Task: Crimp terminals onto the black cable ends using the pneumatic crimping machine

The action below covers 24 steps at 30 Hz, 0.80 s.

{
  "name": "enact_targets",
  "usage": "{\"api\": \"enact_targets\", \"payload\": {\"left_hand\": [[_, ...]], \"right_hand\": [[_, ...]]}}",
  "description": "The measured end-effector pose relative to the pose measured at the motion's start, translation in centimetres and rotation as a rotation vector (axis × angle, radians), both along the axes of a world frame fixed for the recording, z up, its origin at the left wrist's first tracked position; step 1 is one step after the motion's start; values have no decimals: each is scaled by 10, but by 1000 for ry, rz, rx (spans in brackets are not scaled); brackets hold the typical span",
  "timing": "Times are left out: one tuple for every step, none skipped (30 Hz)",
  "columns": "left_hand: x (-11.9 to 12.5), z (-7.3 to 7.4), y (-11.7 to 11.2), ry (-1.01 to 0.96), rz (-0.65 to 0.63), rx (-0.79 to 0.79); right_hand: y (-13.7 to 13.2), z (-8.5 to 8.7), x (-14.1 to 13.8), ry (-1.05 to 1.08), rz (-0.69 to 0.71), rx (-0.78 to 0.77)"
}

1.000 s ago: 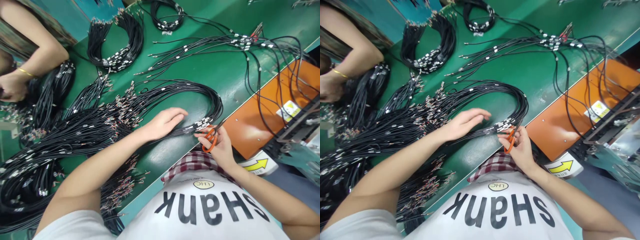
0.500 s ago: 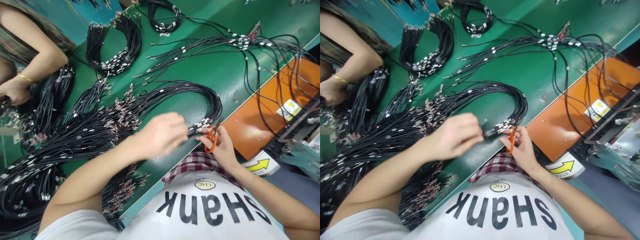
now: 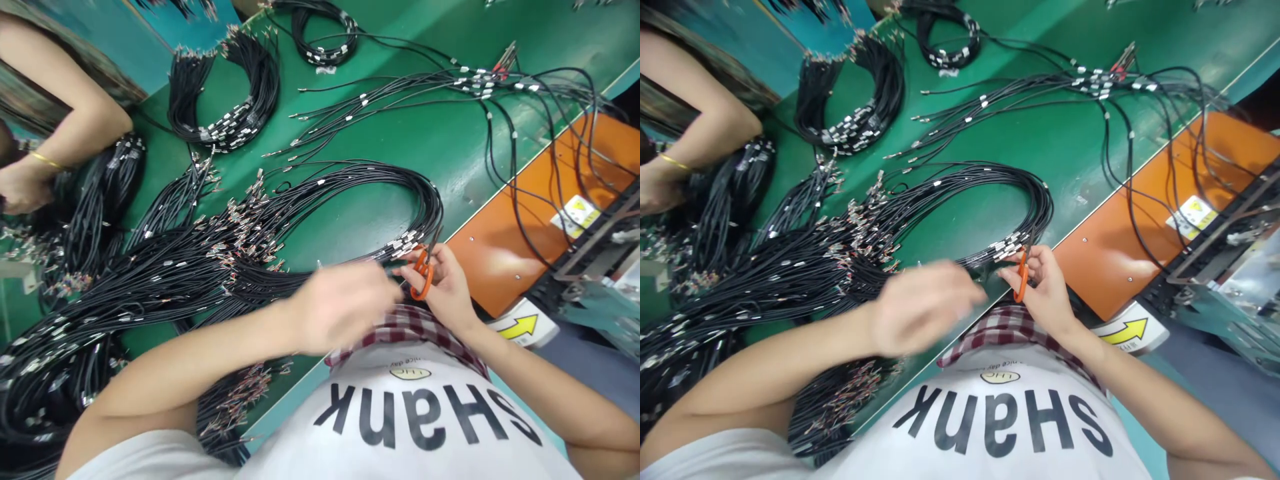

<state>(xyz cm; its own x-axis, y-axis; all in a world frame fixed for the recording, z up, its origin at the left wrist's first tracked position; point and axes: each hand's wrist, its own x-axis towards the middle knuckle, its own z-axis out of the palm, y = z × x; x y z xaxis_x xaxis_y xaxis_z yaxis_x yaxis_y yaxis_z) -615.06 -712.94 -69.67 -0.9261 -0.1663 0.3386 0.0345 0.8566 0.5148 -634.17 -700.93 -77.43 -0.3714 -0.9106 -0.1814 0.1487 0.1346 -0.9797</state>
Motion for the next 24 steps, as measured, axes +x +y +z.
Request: {"api": "enact_targets", "payload": {"left_hand": [[-5, -4, -15, 15, 173, 144], [-10, -11, -29, -27, 253, 287], [-16, -20, -42, -116, 204, 447], [-22, -32, -53, -263, 93, 638], [-27, -43, -61, -403, -20, 818], [-32, -54, -68, -487, -105, 955], [-36, -61, -73, -539, -154, 1033], [-39, -65, -77, -555, -167, 1043], [-40, -64, -80, -537, -148, 983], [-39, -58, -82, -498, -107, 862], [-36, -47, -82, -452, -59, 698], [-31, -33, -79, -400, -14, 509], [-25, -18, -73, -338, 27, 309], [-19, -3, -64, -303, 45, 111], [-13, 10, -53, -264, 35, -87], [-7, 19, -40, -236, -26, -255], [-1, 24, -27, -226, -109, -376], [4, 24, -14, -219, -164, -465], [9, 19, -3, -221, -192, -526], [14, 10, 7, -231, -194, -560], [18, -3, 14, -246, -189, -583], [21, -16, 20, -273, -177, -605], [23, -30, 24, -310, -156, -629], [24, -43, 28, -357, -136, -660]], "right_hand": [[0, 0, 0, -1, 2, -5], [0, 0, 1, -1, 0, -9], [0, 0, 1, 0, -3, -11], [1, 1, 2, 0, -4, -11], [1, 1, 2, -5, -2, -11], [2, 2, 2, -11, 2, -11], [2, 2, 1, -18, 6, -13], [2, 2, 1, -22, 9, -15], [3, 1, 0, -27, 11, -14], [3, 1, -1, -30, 13, -11], [3, 1, -2, -33, 16, -6], [3, 1, -3, -33, 17, -2], [2, 1, -4, -34, 17, 0], [1, 1, -5, -35, 15, -3], [0, 2, -5, -36, 10, -12], [-2, 3, -5, -36, 4, -25], [-3, 4, -5, -35, 2, -37], [-4, 5, -5, -35, 4, -47], [-5, 6, -4, -36, 9, -52], [-5, 6, -3, -38, 15, -53], [-5, 7, -3, -40, 20, -52], [-5, 6, -2, -41, 21, -50], [-4, 6, -2, -42, 16, -49], [-4, 5, -2, -45, 9, -47]]}}
